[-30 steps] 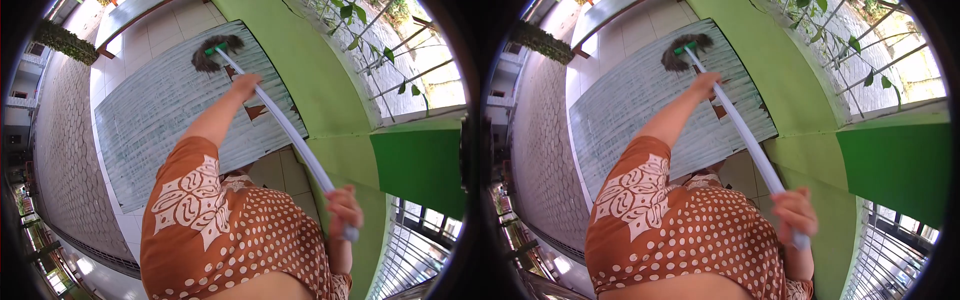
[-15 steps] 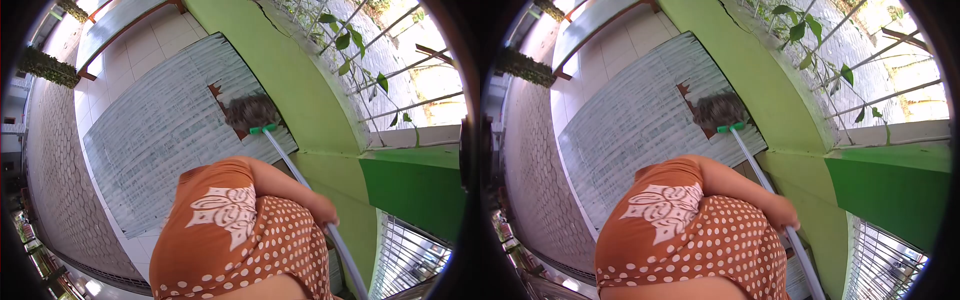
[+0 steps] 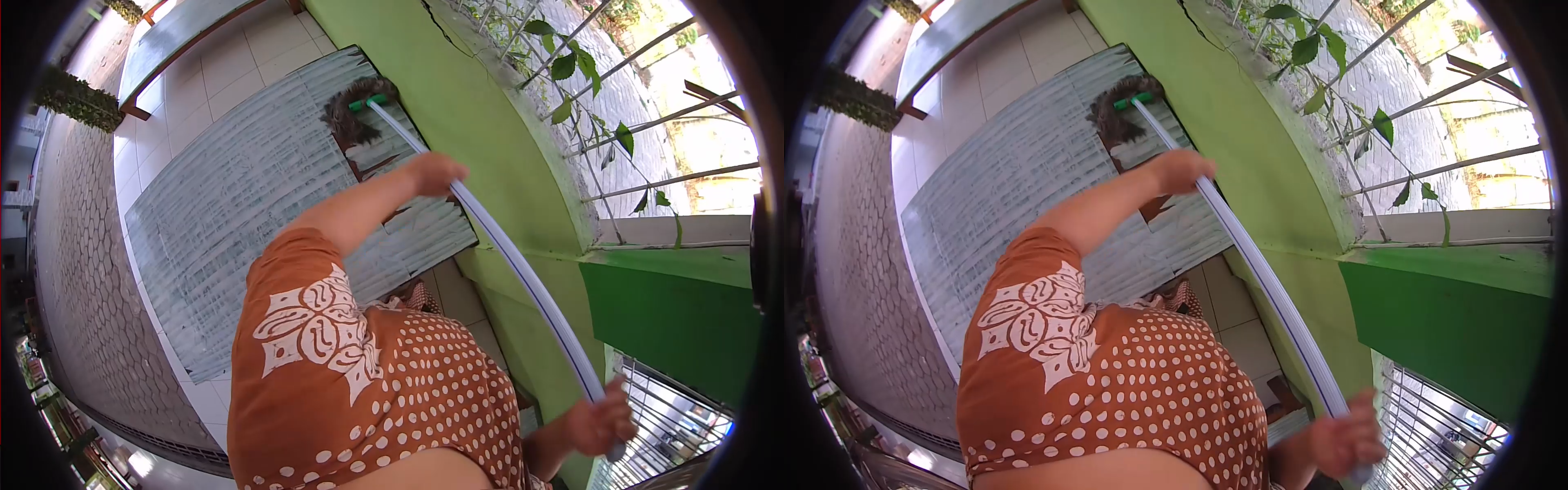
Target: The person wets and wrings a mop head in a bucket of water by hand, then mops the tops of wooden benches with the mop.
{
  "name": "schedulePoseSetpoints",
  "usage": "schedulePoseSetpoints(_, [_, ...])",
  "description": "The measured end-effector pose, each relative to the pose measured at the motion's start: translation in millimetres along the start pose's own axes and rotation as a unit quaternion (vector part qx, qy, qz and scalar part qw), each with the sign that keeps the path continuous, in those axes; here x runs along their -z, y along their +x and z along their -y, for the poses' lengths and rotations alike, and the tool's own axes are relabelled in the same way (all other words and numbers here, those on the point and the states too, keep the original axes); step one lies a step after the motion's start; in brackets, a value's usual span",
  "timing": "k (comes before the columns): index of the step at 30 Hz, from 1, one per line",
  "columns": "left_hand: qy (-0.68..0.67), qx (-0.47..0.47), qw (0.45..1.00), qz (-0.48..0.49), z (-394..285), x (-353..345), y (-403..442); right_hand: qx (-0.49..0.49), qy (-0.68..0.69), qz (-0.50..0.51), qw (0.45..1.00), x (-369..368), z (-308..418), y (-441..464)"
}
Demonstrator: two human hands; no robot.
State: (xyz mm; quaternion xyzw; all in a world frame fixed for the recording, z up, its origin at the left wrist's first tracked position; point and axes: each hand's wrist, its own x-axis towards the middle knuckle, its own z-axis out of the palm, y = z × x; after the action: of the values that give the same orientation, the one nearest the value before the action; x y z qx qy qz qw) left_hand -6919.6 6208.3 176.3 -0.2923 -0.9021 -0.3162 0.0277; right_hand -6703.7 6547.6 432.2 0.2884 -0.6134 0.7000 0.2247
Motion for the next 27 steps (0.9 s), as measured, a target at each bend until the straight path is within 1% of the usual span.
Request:
schedulePoseSetpoints(1, [0.063, 0.045, 0.996, -0.041, 30, 12, -6, -0.036, -0.059, 0.053, 0.996, -21, -31, -8])
schedulePoseSetpoints(2, [0.13, 0.13, 0.982, -0.037, 55, 22, -18, -0.053, -0.094, 0.087, 0.99, -55, -60, -13])
schedulePoseSetpoints(3, [0.175, 0.192, 0.964, -0.059, 84, 23, -35, -0.1, -0.086, 0.211, 0.969, -67, -82, -23])
schedulePoseSetpoints(4, [0.218, 0.254, 0.939, -0.081, 104, 15, -49, -0.116, -0.125, 0.303, 0.938, -79, -89, -31])
schedulePoseSetpoints(5, [0.227, 0.273, 0.931, -0.083, 106, 10, -58, -0.127, -0.161, 0.392, 0.897, -85, -91, -36])
schedulePoseSetpoints(7, [0.245, 0.313, 0.913, -0.088, 103, 3, -73, -0.111, -0.172, 0.403, 0.892, -78, -87, -40])
schedulePoseSetpoints(8, [0.252, 0.319, 0.911, -0.068, 82, 3, -74, -0.109, -0.178, 0.406, 0.89, -72, -79, -45])
schedulePoseSetpoints(9, [0.26, 0.324, 0.909, -0.043, 46, -4, -80, -0.091, -0.202, 0.392, 0.893, -55, -56, -53])
schedulePoseSetpoints(10, [0.268, 0.327, 0.906, -0.027, 24, -6, -75, -0.078, -0.208, 0.386, 0.896, -43, -39, -57])
schedulePoseSetpoints(11, [0.289, 0.288, 0.911, -0.059, 24, -30, -79, -0.061, -0.214, 0.381, 0.897, -31, -20, -63])
schedulePoseSetpoints(12, [0.252, 0.275, 0.925, -0.076, 6, -45, -81, -0.042, -0.221, 0.376, 0.899, -19, 2, -69])
schedulePoseSetpoints(13, [0.215, 0.261, 0.936, -0.093, -15, -63, -81, -0.024, -0.232, 0.342, 0.91, -7, 28, -76])
schedulePoseSetpoints(15, [0.203, 0.227, 0.953, 0.002, -104, -70, -78, 0.028, -0.233, 0.267, 0.935, 23, 81, -94])
schedulePoseSetpoints(16, [0.185, 0.179, 0.966, 0.014, -136, -86, -78, 0.062, -0.222, 0.225, 0.947, 42, 105, -104])
schedulePoseSetpoints(17, [0.149, 0.105, 0.983, -0.029, -165, -110, -80, 0.09, -0.216, 0.224, 0.946, 73, 130, -115])
schedulePoseSetpoints(18, [0.124, 0.057, 0.99, -0.043, -218, -113, -86, 0.119, -0.211, 0.223, 0.944, 109, 156, -127])
schedulePoseSetpoints(19, [0.03, -0.011, 0.999, -0.042, -250, -132, -85, 0.132, -0.128, 0.194, 0.964, 139, 182, -137])
schedulePoseSetpoints(20, [-0.036, -0.081, 0.995, -0.042, -290, -146, -86, 0.15, -0.045, 0.168, 0.973, 168, 208, -148])
schedulePoseSetpoints(21, [-0.149, -0.11, 0.983, 0.0, -335, -148, -91, 0.162, 0.002, 0.143, 0.976, 188, 235, -154])
schedulePoseSetpoints(24, [-0.21, -0.226, 0.948, 0.074, -443, -165, -99, 0.25, -0.021, 0.033, 0.967, 185, 303, -149])
schedulePoseSetpoints(26, [-0.213, -0.197, 0.94, 0.181, -504, -147, -99, 0.346, -0.071, -0.089, 0.931, 168, 343, -142])
schedulePoseSetpoints(27, [-0.209, -0.183, 0.931, 0.236, -522, -141, -101, 0.402, -0.098, -0.197, 0.889, 157, 352, -138])
